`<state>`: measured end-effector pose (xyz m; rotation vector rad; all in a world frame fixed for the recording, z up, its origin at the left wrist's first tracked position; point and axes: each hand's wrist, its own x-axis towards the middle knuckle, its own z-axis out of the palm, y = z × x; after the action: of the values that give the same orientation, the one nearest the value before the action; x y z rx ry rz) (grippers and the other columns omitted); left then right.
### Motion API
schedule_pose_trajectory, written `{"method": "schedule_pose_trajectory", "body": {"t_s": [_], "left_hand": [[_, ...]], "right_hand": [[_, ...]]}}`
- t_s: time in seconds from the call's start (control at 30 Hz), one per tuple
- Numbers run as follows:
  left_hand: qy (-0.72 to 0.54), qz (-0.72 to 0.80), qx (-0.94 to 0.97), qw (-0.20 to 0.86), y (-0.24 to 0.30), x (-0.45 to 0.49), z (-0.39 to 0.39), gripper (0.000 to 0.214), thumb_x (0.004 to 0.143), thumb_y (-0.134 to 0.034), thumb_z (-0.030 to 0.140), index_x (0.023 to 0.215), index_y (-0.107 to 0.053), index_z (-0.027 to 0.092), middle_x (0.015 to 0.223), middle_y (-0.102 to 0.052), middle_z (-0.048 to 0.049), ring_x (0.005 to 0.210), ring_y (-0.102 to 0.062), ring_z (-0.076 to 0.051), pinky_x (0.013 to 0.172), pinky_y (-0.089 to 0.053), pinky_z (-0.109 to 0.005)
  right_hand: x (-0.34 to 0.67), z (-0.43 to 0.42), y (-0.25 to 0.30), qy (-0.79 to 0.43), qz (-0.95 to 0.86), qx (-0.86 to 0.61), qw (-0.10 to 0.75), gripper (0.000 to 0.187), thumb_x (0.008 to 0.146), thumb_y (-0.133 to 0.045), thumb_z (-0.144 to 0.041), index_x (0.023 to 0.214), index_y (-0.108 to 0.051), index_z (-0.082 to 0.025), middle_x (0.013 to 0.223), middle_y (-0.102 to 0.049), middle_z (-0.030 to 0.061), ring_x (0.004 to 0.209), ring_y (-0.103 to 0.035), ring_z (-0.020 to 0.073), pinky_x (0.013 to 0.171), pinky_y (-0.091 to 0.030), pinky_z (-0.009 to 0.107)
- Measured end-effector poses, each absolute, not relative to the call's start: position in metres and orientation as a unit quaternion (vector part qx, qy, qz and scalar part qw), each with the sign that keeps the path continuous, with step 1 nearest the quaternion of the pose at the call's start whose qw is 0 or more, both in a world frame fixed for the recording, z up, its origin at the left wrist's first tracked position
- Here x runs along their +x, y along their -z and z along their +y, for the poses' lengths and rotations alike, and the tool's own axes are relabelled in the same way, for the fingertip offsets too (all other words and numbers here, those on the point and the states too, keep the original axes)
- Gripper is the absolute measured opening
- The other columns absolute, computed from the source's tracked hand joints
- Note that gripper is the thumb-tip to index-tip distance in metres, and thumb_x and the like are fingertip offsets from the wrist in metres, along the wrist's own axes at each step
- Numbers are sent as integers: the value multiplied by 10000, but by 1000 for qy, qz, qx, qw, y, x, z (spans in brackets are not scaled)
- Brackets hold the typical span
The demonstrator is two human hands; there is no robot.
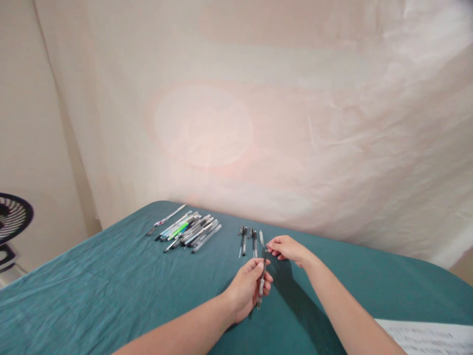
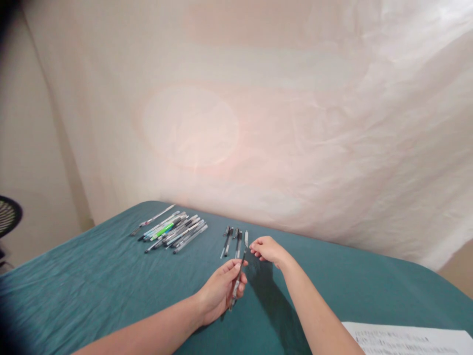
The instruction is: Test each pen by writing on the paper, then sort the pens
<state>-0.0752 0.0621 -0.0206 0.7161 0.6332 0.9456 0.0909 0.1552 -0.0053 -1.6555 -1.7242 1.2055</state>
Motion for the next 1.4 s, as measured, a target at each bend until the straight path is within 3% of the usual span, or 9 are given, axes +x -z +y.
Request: {"method": "schedule_pose_trajectory", "body": {"t_s": [0.2, 0.33, 0.47, 0.63, 0.73, 1.0, 1.4], "left_hand": [[-437, 300, 318, 786, 18, -75, 63, 140, 822, -484, 301, 878, -468, 174, 604, -522, 27, 461, -442, -38, 484, -323, -149], [-436, 297, 335, 781, 20, -75, 62, 190, 799, -515, 350, 866, -467, 178, 619, -524, 29, 472, -454, -43, 491, -327, -156], [-434, 286, 343, 782, 21, -76, 62, 228, 783, -531, 374, 883, -476, 177, 628, -528, 29, 482, -461, -43, 500, -328, -159], [-426, 292, 357, 778, 20, -76, 62, 271, 777, -536, 372, 942, -514, 158, 630, -537, 18, 480, -469, -52, 493, -331, -171], [-422, 300, 354, 779, 19, -75, 62, 280, 791, -519, 339, 973, -542, 127, 636, -544, 3, 490, -478, -58, 495, -333, -177], [-424, 324, 314, 785, 11, -76, 60, 204, 805, -480, 196, 954, -570, 91, 656, -568, -31, 518, -504, -76, 521, -357, -195], [-437, 289, 314, 792, 18, -76, 60, 193, 763, -566, 149, 953, -543, 120, 780, -619, -64, 650, -593, -110, 669, -429, -233]], "right_hand": [[97, 123, -20, -623, -605, -445, 216, 346, 654, -656, -426, 818, -661, -121, 824, -651, 58, 661, -541, 88, 608, -416, 206], [88, 117, -16, -640, -583, -431, 252, 334, 593, -718, -382, 776, -660, -109, 666, -618, 9, 583, -508, 67, 563, -391, 187], [85, 121, -13, -646, -560, -433, 287, 291, 599, -715, -363, 741, -638, -121, 660, -624, 5, 564, -524, 64, 545, -403, 178], [93, 138, -7, -586, -491, -485, 425, 217, 678, -643, -331, 780, -607, -144, 744, -634, 34, 528, -541, 72, 478, -439, 182], [99, 148, 6, -541, -477, -514, 465, 188, 738, -567, -329, 811, -585, -156, 751, -630, 33, 519, -541, 66, 462, -443, 169], [91, 164, 43, -422, -526, -584, 452, 188, 719, -554, -308, 710, -596, -125, 610, -610, 31, 461, -531, 86, 367, -396, 166], [86, 164, 48, -362, -579, -604, 412, 226, 716, -524, -251, 896, -590, -131, 790, -661, 62, 521, -574, 92, 379, -407, 157]]}}
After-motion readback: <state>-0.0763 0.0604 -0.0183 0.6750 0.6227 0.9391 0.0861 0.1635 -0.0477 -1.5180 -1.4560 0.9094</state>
